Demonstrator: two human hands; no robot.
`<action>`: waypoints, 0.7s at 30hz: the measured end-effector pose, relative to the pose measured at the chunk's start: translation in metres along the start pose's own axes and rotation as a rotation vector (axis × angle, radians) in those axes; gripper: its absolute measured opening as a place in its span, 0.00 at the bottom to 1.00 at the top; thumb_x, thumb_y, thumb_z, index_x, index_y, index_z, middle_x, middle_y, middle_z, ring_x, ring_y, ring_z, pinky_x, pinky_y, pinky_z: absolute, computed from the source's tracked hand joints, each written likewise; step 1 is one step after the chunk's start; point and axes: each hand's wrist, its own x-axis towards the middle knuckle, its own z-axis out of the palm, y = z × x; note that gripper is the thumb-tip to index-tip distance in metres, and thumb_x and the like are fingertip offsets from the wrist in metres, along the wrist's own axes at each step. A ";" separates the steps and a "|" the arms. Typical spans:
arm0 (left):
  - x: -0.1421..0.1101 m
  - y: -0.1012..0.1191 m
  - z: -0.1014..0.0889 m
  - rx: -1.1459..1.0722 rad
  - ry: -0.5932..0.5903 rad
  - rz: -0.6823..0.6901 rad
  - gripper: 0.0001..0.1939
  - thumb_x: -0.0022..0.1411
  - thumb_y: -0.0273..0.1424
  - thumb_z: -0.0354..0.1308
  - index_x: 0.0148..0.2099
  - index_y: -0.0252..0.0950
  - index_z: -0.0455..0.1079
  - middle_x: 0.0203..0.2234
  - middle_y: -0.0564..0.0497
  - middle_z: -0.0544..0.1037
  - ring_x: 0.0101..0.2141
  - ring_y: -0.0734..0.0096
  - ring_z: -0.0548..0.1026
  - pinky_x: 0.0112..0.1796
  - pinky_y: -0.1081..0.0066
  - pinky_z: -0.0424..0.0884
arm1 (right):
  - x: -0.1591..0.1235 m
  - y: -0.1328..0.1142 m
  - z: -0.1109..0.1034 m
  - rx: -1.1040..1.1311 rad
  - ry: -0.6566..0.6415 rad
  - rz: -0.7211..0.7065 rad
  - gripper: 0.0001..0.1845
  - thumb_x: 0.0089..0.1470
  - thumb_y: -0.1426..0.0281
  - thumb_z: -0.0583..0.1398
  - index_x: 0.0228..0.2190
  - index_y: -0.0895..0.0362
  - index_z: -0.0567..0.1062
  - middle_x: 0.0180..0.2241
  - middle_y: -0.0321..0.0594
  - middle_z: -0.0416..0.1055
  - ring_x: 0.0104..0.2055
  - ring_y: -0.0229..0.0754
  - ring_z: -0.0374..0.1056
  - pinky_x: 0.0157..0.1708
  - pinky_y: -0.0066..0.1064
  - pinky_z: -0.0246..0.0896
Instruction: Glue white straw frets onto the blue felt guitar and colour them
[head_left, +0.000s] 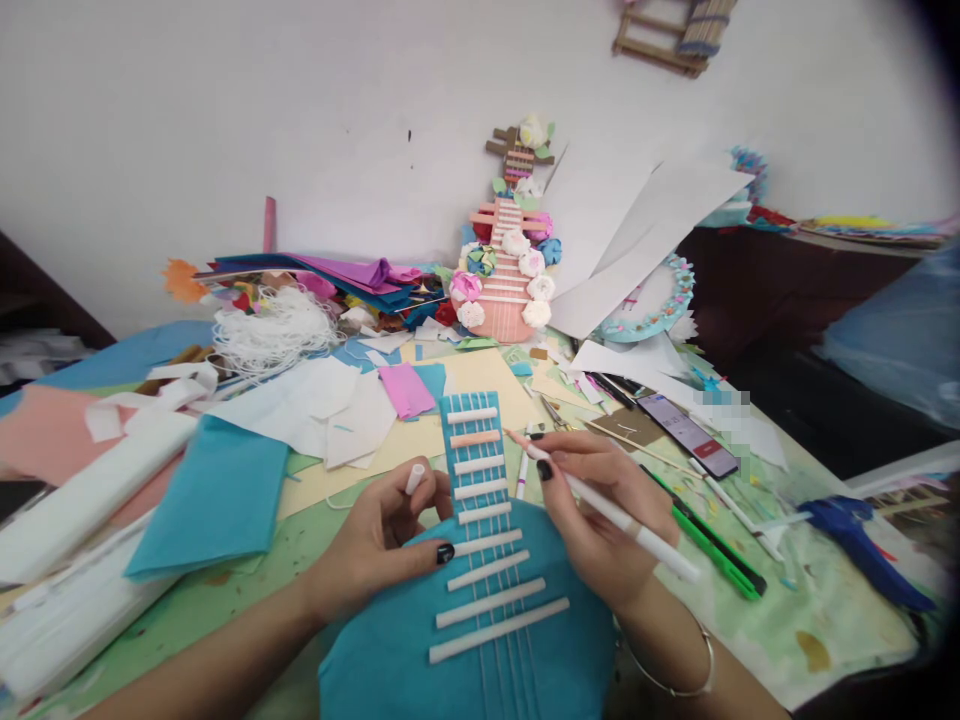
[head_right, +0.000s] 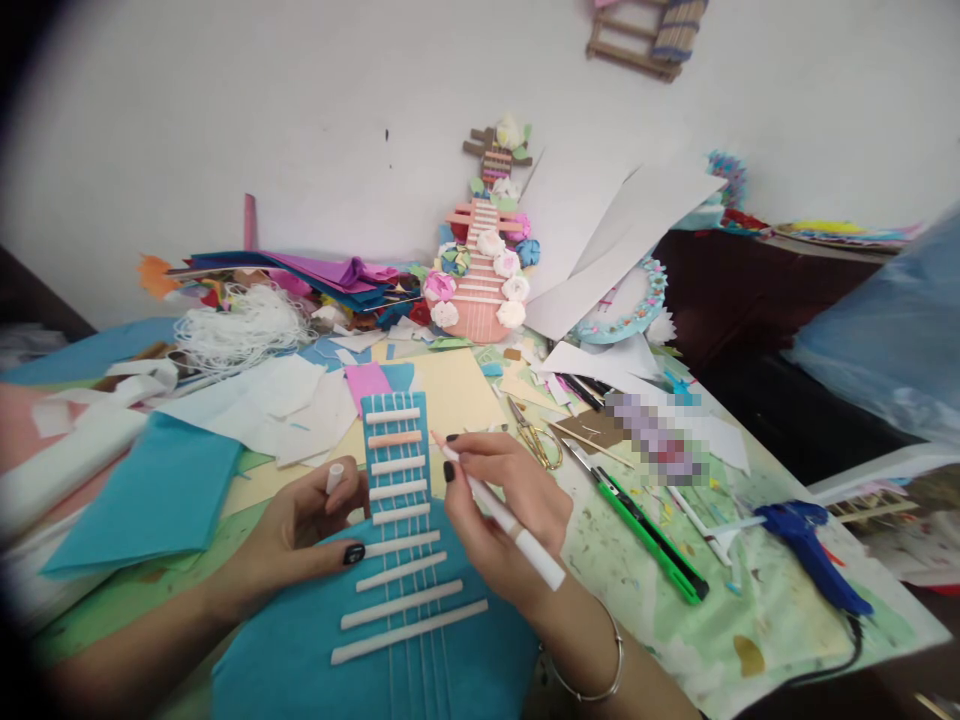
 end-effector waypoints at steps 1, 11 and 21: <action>0.000 0.000 0.000 -0.004 -0.002 0.000 0.22 0.55 0.33 0.66 0.30 0.39 0.51 0.29 0.54 0.62 0.32 0.74 0.62 0.26 0.77 0.59 | 0.000 0.000 0.000 0.013 0.003 0.000 0.15 0.46 0.85 0.62 0.33 0.55 0.74 0.31 0.42 0.77 0.38 0.47 0.77 0.34 0.38 0.76; -0.001 -0.003 0.000 -0.007 -0.009 -0.008 0.22 0.56 0.34 0.65 0.31 0.39 0.51 0.29 0.55 0.62 0.31 0.75 0.60 0.26 0.77 0.57 | 0.001 -0.006 0.001 0.009 -0.057 -0.029 0.15 0.45 0.86 0.62 0.34 0.57 0.74 0.35 0.45 0.78 0.38 0.45 0.77 0.34 0.35 0.76; 0.000 -0.003 -0.001 0.006 -0.020 0.001 0.21 0.57 0.33 0.65 0.31 0.39 0.50 0.29 0.55 0.62 0.32 0.75 0.60 0.27 0.77 0.57 | -0.001 -0.004 0.004 -0.018 -0.061 -0.079 0.14 0.46 0.86 0.62 0.34 0.59 0.73 0.34 0.47 0.78 0.37 0.45 0.77 0.34 0.34 0.76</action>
